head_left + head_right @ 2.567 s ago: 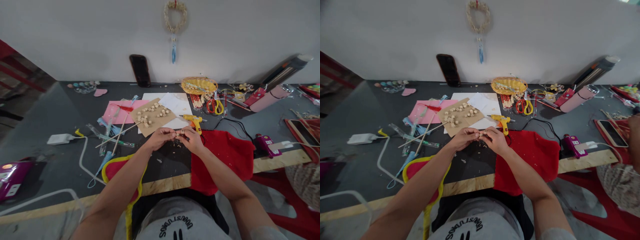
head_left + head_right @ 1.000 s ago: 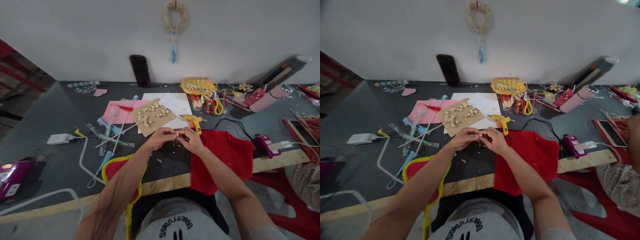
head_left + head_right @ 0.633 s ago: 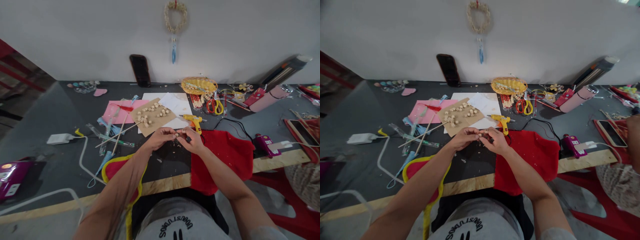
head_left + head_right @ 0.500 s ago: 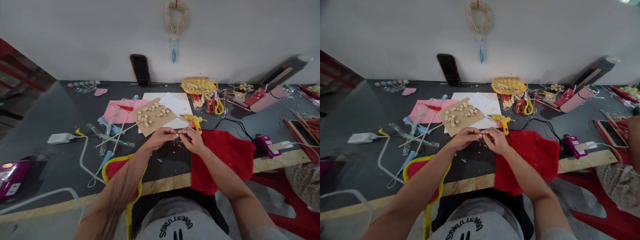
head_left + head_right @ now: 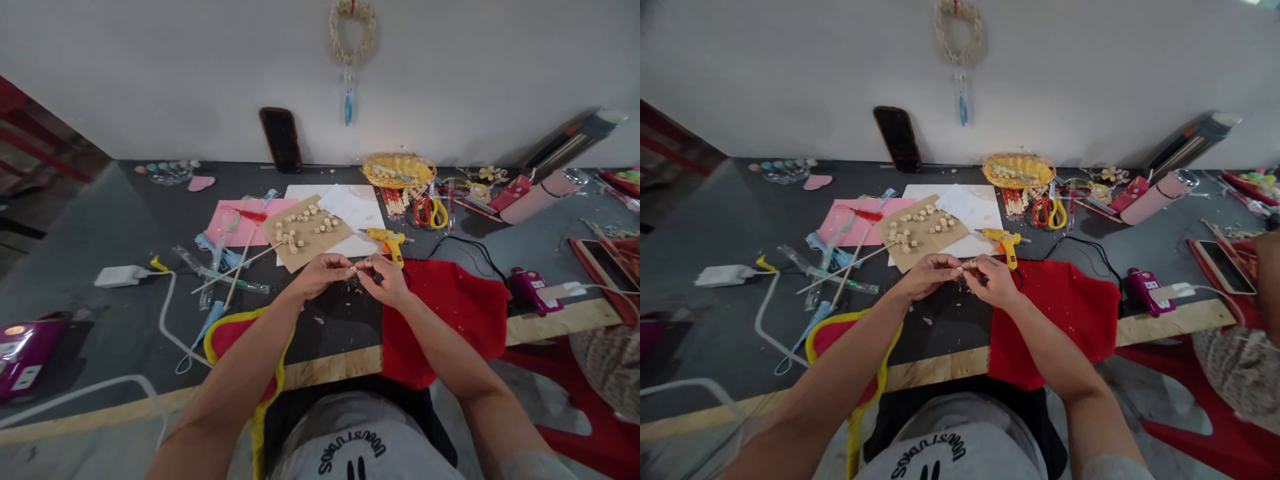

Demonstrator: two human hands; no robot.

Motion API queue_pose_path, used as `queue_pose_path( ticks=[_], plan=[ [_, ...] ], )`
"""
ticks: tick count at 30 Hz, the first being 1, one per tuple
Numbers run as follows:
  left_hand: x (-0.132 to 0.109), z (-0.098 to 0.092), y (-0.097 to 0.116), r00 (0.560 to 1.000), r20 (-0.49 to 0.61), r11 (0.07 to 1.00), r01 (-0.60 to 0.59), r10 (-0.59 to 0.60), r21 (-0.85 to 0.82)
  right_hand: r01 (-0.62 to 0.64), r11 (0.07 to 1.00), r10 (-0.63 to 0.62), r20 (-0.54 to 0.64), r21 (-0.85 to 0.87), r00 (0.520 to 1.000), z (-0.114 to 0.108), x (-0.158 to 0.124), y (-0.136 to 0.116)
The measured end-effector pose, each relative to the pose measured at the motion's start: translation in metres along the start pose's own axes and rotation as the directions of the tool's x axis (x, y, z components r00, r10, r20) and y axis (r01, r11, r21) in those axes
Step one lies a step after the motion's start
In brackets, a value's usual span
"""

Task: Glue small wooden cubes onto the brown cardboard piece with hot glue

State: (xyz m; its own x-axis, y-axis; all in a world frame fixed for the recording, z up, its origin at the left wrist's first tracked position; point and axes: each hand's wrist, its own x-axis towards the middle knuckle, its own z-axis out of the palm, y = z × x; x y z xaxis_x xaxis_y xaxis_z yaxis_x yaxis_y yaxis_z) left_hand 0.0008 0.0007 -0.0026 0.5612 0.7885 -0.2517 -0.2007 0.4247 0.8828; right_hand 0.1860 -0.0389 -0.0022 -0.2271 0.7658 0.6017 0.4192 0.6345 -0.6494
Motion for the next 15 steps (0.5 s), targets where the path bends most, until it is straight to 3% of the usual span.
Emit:
queue_pose_path(
  ticks=[15],
  plan=[
    [0.0008, -0.0009, -0.0019, 1.0, -0.006, 1.0, -0.014, 0.014, -0.007, 0.007, 1.0, -0.007, 0.02, -0.008, 1.0, 0.0018, -0.0017, 0.0053]
  ],
)
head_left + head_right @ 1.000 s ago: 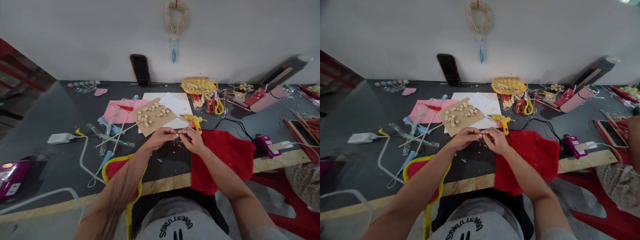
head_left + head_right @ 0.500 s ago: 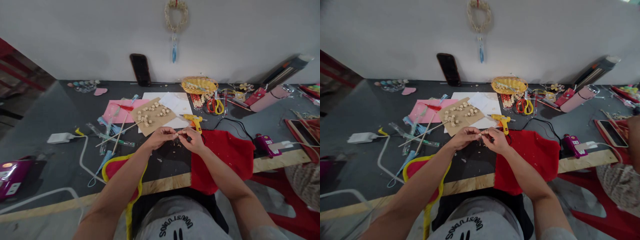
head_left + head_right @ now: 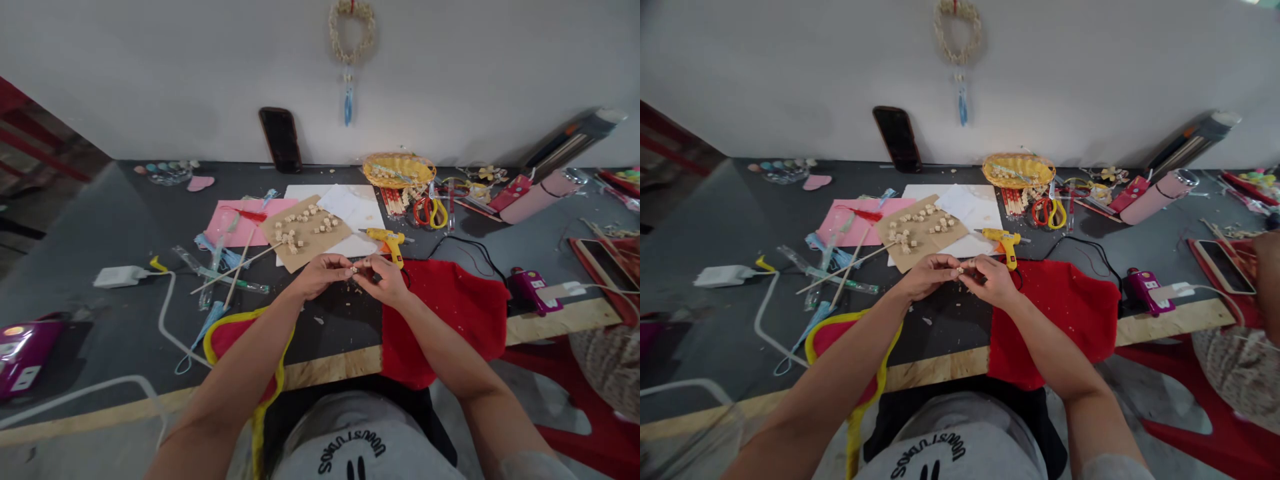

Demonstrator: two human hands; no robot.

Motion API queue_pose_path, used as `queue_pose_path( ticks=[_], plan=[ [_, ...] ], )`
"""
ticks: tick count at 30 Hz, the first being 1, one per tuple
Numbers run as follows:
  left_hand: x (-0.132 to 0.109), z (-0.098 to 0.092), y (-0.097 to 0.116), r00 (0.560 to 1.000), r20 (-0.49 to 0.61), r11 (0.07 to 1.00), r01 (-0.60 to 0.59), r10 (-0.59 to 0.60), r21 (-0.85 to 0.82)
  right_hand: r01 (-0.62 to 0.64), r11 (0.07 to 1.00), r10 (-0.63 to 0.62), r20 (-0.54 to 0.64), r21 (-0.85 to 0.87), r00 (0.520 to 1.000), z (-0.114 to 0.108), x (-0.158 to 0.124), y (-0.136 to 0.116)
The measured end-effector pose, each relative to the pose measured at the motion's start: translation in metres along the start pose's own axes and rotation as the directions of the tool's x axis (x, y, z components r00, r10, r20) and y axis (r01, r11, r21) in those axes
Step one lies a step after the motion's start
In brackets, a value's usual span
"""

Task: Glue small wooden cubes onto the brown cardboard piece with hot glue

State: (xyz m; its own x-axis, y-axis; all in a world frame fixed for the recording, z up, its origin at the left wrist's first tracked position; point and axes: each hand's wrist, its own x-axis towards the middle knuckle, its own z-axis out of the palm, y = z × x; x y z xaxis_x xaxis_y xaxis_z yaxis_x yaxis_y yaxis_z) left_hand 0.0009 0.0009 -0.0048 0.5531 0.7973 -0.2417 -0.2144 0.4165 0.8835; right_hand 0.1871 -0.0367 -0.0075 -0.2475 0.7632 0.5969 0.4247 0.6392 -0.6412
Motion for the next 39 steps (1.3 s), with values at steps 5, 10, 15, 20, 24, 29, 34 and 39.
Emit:
queue_pose_path(
  ticks=[5, 10, 15, 20, 24, 29, 34, 39],
  plan=[
    [-0.001, 0.0006, 0.002, 1.0, 0.015, 1.0, 0.028, -0.028, 0.009, 0.01, 1.0, -0.01, 0.008, 0.009, 1.0, -0.0005, 0.0009, -0.0003],
    [-0.0016, 0.0014, 0.0028, 0.999, 0.029, 1.0, 0.012, -0.013, 0.028, 0.016, 1.0, -0.016, 0.014, 0.011, 1.0, -0.0006, 0.0002, 0.0002],
    [-0.0018, 0.0013, 0.0034, 1.0, 0.026, 1.0, 0.009, -0.009, 0.023, 0.028, 1.0, -0.028, 0.025, 0.012, 0.999, -0.0003, 0.0005, -0.0007],
    [-0.0015, 0.0011, 0.0021, 0.999, 0.037, 0.998, -0.009, 0.007, 0.058, 0.031, 0.999, -0.029, 0.064, -0.027, 0.998, -0.0009, 0.0009, -0.0028],
    [-0.0011, 0.0003, 0.0004, 0.999, 0.053, 0.998, 0.0, -0.003, 0.067, 0.056, 0.997, -0.055, 0.012, -0.048, 0.998, 0.0013, -0.0003, -0.001],
    [-0.0007, 0.0, 0.001, 0.998, 0.055, 0.997, 0.009, -0.013, 0.081, 0.056, 0.997, -0.054, 0.032, -0.06, 0.998, 0.0034, -0.0015, 0.0017],
    [-0.0003, 0.0001, 0.0006, 0.999, 0.048, 0.997, 0.012, -0.016, 0.078, 0.049, 0.997, -0.046, 0.043, -0.061, 0.998, 0.0034, -0.0016, 0.002],
    [-0.0001, -0.0006, -0.0003, 0.999, 0.037, 0.999, 0.0, -0.002, 0.05, 0.026, 0.998, -0.025, 0.017, -0.051, 1.0, 0.0041, -0.0024, 0.0031]
  ],
)
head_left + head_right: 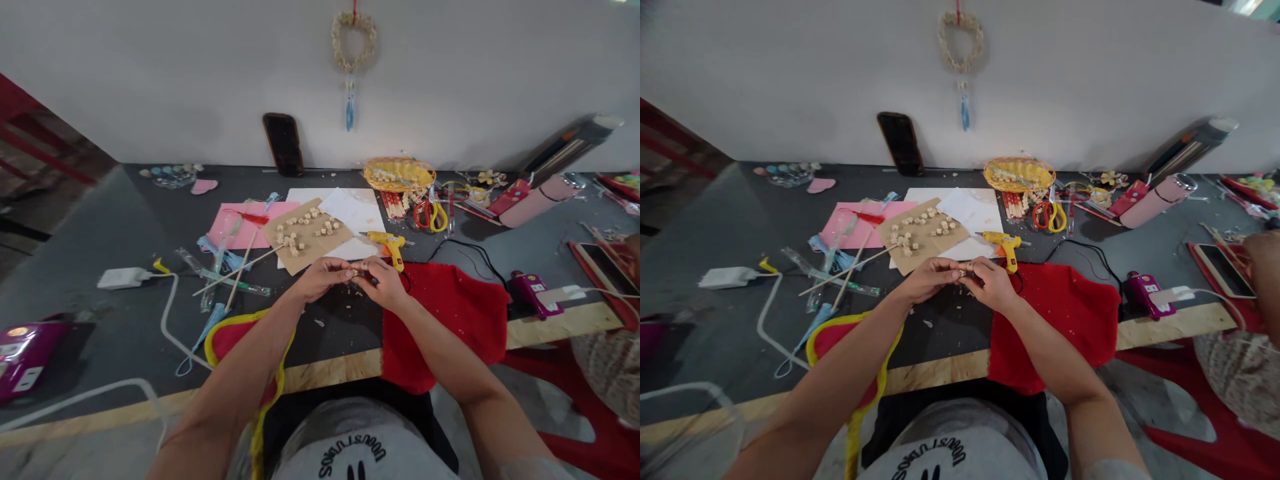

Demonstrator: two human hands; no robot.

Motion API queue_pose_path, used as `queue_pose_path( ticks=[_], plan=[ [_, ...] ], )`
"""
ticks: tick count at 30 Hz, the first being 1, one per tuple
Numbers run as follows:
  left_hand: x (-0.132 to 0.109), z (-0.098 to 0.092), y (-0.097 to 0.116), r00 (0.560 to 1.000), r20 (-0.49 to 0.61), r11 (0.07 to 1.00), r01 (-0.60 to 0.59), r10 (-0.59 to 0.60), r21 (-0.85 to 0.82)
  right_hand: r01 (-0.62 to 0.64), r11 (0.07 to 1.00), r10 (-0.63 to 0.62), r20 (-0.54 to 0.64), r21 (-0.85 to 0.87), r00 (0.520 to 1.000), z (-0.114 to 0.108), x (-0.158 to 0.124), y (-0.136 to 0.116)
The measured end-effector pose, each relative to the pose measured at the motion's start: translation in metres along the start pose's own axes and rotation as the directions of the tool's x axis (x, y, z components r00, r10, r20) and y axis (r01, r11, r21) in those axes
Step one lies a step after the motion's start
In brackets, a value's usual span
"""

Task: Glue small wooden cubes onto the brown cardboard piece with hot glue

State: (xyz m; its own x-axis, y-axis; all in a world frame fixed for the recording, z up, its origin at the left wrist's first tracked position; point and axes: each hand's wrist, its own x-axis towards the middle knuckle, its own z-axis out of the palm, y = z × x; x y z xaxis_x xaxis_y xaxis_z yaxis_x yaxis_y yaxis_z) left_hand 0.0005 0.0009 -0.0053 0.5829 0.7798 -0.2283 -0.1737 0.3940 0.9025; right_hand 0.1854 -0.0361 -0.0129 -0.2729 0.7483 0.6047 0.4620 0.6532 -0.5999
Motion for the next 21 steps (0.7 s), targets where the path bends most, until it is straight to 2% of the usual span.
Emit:
queue_pose_path(
  ticks=[8, 15, 21],
  plan=[
    [0.0011, -0.002, -0.0033, 1.0, -0.01, 1.0, -0.01, 0.01, -0.011, -0.009, 0.999, 0.011, -0.049, 0.035, 0.999, -0.0022, 0.001, -0.0006],
    [0.0003, 0.0017, 0.0015, 0.999, -0.012, 0.999, -0.033, 0.032, -0.033, 0.005, 1.0, -0.005, -0.043, -0.014, 0.999, -0.0017, 0.001, 0.0003],
    [0.0, -0.0025, -0.0016, 1.0, 0.006, 0.989, -0.027, 0.028, -0.145, -0.024, 1.0, 0.024, -0.065, 0.006, 0.998, -0.002, 0.0004, 0.0006]
  ],
)
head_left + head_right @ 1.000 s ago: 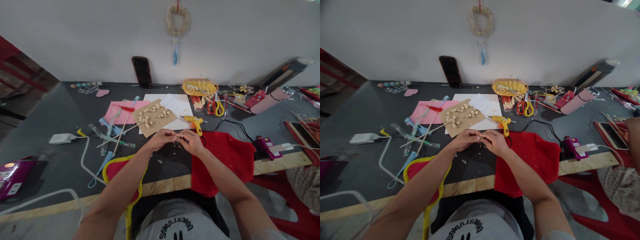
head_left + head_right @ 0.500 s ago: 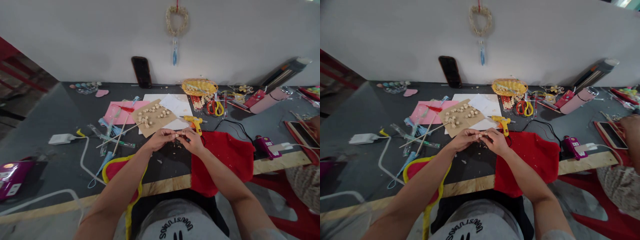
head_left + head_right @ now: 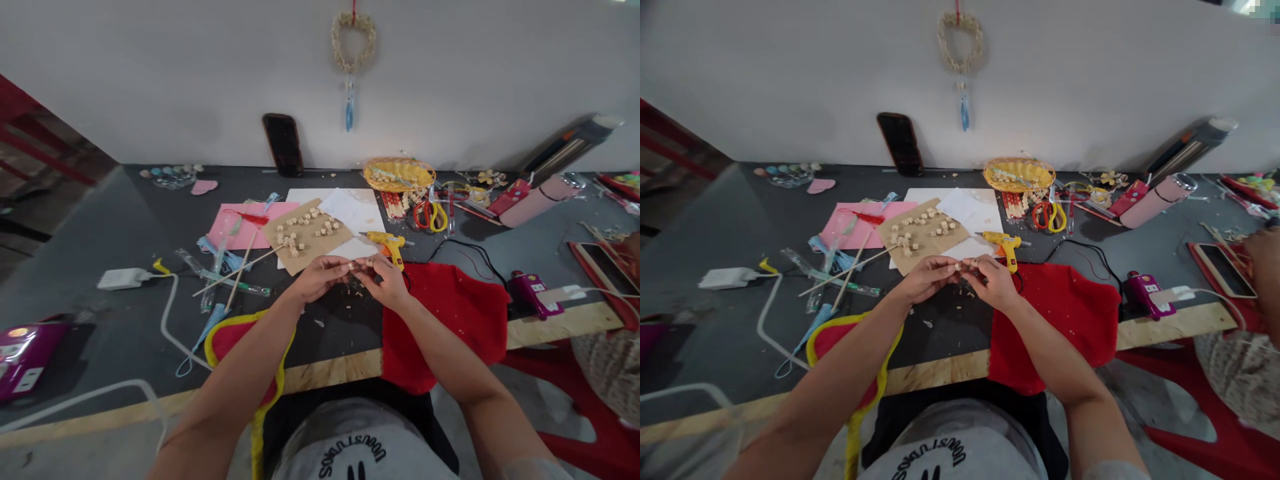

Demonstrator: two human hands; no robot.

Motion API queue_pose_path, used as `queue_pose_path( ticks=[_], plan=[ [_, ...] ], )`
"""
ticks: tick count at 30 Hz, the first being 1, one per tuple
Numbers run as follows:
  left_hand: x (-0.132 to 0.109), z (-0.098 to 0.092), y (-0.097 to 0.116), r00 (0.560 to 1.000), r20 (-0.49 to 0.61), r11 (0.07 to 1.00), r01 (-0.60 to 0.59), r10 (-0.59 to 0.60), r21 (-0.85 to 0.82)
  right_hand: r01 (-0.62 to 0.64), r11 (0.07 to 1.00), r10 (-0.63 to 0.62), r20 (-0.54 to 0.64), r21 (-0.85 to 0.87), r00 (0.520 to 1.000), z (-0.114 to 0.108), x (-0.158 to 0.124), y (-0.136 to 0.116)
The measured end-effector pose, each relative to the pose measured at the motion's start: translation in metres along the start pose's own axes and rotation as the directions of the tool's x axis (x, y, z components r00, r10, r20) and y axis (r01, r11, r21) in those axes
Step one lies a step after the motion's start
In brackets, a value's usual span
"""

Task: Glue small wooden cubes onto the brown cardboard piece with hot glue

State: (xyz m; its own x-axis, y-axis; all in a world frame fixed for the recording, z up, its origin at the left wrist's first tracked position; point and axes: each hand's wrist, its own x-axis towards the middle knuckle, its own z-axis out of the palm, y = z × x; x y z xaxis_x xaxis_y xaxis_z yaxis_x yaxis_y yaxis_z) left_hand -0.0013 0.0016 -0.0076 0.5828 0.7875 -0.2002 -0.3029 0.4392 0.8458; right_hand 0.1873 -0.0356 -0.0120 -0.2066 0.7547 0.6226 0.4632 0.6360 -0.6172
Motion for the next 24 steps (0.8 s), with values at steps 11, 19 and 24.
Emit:
queue_pose_path(
  ticks=[11, 19, 24],
  plan=[
    [-0.0009, 0.0001, -0.0004, 0.999, 0.007, 0.999, 0.038, -0.038, -0.007, 0.048, 0.997, -0.052, -0.05, -0.064, 0.997, -0.0031, 0.0036, -0.0045],
    [-0.0007, -0.0005, -0.0024, 0.999, 0.007, 0.998, 0.05, -0.05, 0.024, 0.038, 0.991, -0.033, 0.041, -0.126, 0.999, -0.0014, 0.0028, -0.0021],
    [-0.0014, 0.0012, -0.0004, 0.999, 0.018, 0.999, 0.039, -0.04, 0.027, -0.032, 0.991, 0.035, 0.016, -0.127, 0.999, -0.0035, 0.003, 0.0004]
  ],
)
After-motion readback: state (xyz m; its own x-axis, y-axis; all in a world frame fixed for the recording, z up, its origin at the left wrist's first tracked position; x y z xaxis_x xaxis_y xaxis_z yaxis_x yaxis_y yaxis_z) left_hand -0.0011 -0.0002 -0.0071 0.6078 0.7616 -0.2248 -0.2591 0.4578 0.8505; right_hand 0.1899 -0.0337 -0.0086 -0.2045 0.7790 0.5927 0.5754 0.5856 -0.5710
